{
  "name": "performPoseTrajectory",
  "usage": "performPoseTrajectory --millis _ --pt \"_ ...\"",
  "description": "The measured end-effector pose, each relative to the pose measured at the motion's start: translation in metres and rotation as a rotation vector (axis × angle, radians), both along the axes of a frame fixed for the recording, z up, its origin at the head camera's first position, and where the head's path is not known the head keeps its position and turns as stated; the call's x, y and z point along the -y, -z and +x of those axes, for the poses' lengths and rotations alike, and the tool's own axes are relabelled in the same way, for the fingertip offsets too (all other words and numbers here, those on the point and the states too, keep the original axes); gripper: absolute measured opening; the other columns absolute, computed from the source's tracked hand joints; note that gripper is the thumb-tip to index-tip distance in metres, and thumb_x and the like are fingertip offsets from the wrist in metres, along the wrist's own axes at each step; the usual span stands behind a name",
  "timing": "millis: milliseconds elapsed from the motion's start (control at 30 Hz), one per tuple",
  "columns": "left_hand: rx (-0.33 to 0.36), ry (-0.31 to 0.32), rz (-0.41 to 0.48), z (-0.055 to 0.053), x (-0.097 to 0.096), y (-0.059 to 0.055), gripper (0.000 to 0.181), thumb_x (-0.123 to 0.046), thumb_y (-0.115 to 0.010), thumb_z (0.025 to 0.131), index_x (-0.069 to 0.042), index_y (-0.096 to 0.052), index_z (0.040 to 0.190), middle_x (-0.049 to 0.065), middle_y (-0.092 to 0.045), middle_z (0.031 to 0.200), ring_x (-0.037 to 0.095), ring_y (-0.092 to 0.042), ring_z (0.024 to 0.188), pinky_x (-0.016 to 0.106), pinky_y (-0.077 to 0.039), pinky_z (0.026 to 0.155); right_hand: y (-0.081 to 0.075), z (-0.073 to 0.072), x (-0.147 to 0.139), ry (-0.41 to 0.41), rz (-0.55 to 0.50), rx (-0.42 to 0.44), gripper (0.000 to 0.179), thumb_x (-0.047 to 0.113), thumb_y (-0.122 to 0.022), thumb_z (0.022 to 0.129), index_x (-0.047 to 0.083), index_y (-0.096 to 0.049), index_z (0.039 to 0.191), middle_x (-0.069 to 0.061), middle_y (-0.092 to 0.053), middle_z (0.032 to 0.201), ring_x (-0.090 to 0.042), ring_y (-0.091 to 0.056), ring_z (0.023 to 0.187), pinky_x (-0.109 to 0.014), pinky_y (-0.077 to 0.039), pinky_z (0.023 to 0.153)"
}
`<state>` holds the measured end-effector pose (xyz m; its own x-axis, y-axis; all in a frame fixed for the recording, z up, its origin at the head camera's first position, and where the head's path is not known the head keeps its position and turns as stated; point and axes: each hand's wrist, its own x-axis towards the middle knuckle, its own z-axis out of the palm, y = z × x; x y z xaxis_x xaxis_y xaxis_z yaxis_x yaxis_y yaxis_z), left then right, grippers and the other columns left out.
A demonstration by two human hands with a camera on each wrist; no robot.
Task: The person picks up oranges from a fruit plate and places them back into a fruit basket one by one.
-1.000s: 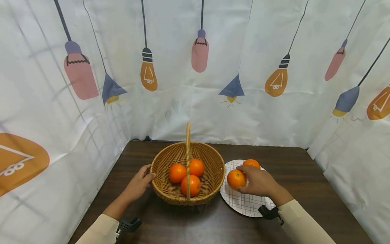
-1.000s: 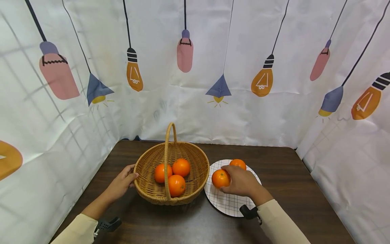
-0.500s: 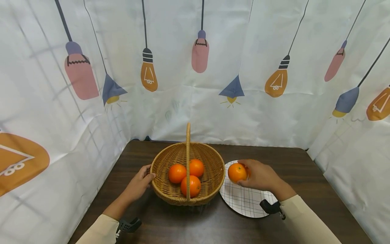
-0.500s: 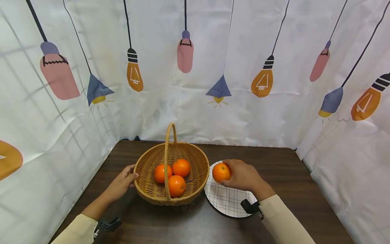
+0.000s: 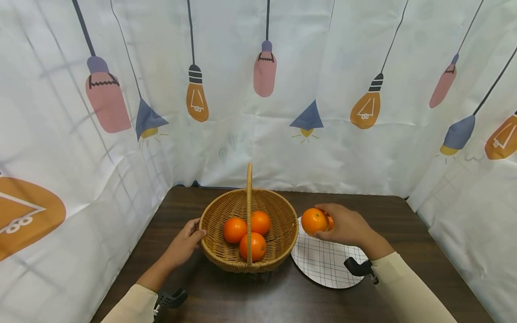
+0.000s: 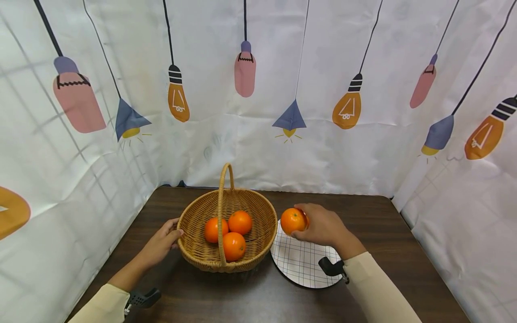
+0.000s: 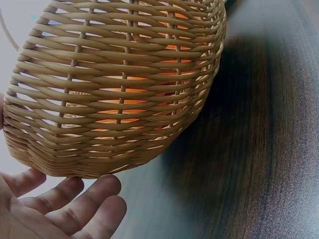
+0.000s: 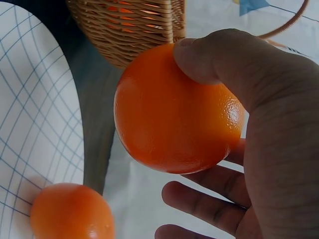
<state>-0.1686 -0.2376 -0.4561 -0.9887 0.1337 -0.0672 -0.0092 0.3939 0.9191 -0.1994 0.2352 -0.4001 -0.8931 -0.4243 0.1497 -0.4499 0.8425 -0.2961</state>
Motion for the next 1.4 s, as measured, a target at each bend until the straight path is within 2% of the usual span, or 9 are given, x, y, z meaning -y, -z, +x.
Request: performPoseTrajectory --millis 467,800,1033,1400 --pt "-0.018 -0.004 -0.003 0.001 -0.001 -0.001 0.059 -0.024 -0.048 0.107 0.006 -0.028 0.154 0.028 -0.050 0.142 0.036 -0.058 0.120 0.048 -0.053 0.088 -0.018 -0.003 0.013 -0.014 -0.008 -0.020 0.084 0.053 -0.083 0.078 0.014 -0.056 0.147 -0.004 -0.064 0.133 -0.023 -0.064 0.106 -0.046 -0.053 0.078" --pt "-0.006 -0.004 0.000 -0.003 0.001 0.005 0.061 -0.024 -0.047 0.108 0.006 -0.025 0.156 0.029 -0.047 0.144 0.038 -0.057 0.122 0.050 -0.053 0.090 -0.027 -0.005 0.022 -0.023 -0.007 -0.023 0.082 0.055 -0.083 0.078 0.016 -0.056 0.146 -0.001 -0.064 0.132 -0.018 -0.064 0.107 -0.045 -0.054 0.080" --pt "-0.011 -0.006 -0.010 -0.003 0.000 0.004 0.059 -0.024 -0.047 0.108 0.006 -0.026 0.155 0.028 -0.048 0.143 0.038 -0.057 0.122 0.050 -0.053 0.090 -0.028 -0.006 0.033 -0.052 -0.017 -0.039 0.083 0.058 -0.082 0.078 0.017 -0.057 0.146 0.001 -0.064 0.130 -0.018 -0.064 0.104 -0.046 -0.054 0.081" --pt "-0.007 -0.015 -0.018 -0.003 0.000 0.003 0.058 -0.026 -0.046 0.108 0.003 -0.028 0.155 0.027 -0.048 0.144 0.038 -0.056 0.123 0.052 -0.052 0.092 -0.027 -0.006 0.056 -0.088 -0.034 -0.024 0.081 0.057 -0.080 0.080 0.019 -0.056 0.147 0.001 -0.063 0.132 -0.020 -0.063 0.109 -0.047 -0.053 0.084"
